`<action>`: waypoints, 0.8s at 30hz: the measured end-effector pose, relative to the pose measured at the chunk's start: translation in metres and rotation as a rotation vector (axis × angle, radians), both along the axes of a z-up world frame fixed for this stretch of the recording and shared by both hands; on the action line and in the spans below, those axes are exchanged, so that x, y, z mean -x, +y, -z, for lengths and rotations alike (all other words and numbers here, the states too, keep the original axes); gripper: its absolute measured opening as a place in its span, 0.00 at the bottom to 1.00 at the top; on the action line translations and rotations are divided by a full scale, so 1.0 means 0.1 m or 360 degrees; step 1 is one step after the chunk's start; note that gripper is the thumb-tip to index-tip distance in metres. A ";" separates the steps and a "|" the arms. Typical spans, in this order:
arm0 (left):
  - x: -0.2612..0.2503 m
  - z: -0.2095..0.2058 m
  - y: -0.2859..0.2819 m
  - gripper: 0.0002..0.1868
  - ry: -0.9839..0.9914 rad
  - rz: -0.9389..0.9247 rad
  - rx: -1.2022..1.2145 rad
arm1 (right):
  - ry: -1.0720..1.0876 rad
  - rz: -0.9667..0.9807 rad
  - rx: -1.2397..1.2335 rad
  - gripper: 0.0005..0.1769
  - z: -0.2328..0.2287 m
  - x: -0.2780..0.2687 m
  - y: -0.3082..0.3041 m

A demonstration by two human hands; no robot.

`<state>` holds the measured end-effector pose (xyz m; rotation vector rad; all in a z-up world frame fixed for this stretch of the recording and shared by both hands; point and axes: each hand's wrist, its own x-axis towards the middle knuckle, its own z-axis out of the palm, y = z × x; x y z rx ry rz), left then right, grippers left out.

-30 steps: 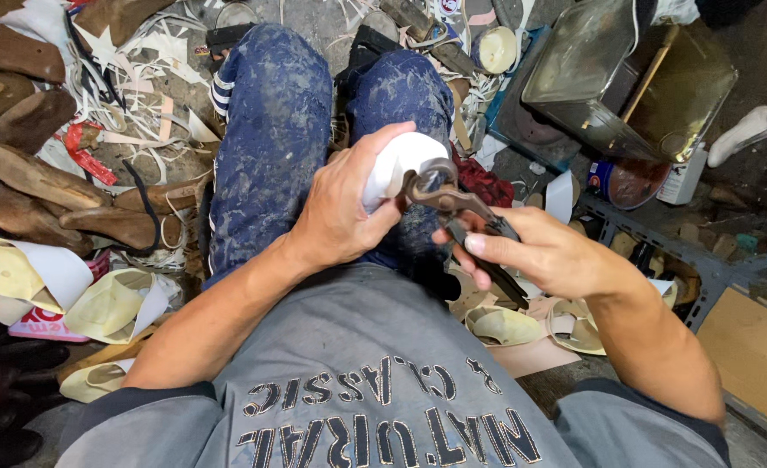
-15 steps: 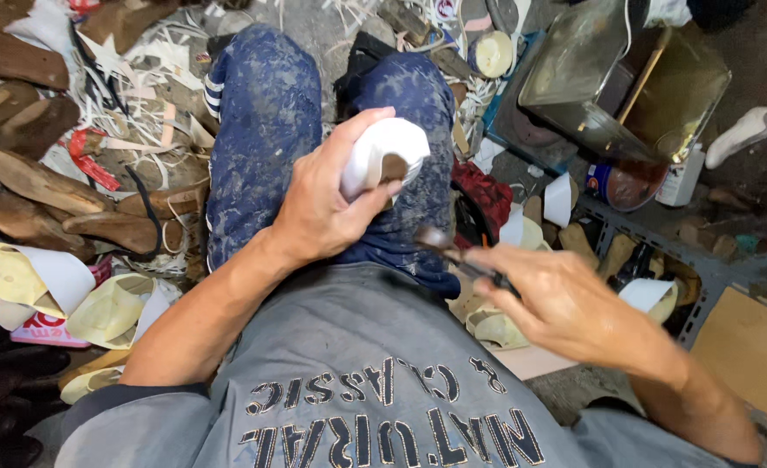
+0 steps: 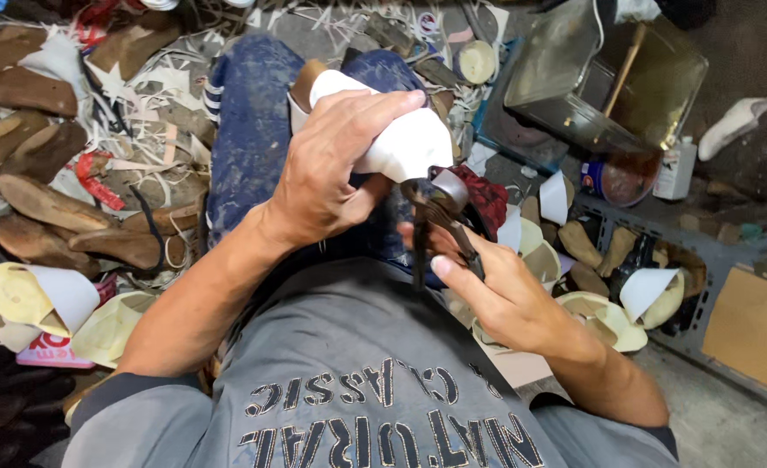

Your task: The person uses pliers and a hammer to work on the sole of a white shoe, repeatedly striking the pliers to adjust or remove parts of the shoe's sole. The person holds the shoe with one hand while manipulating the tools with the other.

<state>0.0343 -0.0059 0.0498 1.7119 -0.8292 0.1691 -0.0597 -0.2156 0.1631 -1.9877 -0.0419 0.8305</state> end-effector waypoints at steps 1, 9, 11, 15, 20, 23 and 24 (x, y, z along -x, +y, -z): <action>0.01 0.01 -0.01 0.38 -0.0017 0.0010 -0.0027 | 0.0004 0.0038 -0.0044 0.25 0.02 0.01 0.00; 0.10 0.00 -0.10 0.37 -0.0093 0.0041 -0.0108 | 0.0214 0.0143 -0.0085 0.26 -0.10 0.08 -0.05; 0.13 0.00 -0.13 0.32 -0.0137 0.0033 -0.0166 | 0.0181 0.0021 0.0204 0.29 -0.17 0.09 -0.08; 0.19 0.00 -0.19 0.19 -0.0203 0.0061 -0.0221 | 0.0138 -0.0033 0.0343 0.25 -0.32 0.16 -0.10; 0.22 0.03 -0.25 0.17 -0.0311 0.0030 -0.0217 | 0.0210 -0.0057 0.0591 0.15 -0.42 0.19 -0.12; 0.19 0.03 -0.23 0.17 -0.0321 0.0091 -0.0204 | 0.0284 0.0039 0.0413 0.14 -0.47 0.13 -0.07; 0.16 0.02 -0.20 0.17 -0.0318 0.0082 -0.0208 | 0.0285 0.0029 0.0411 0.14 -0.44 0.14 -0.07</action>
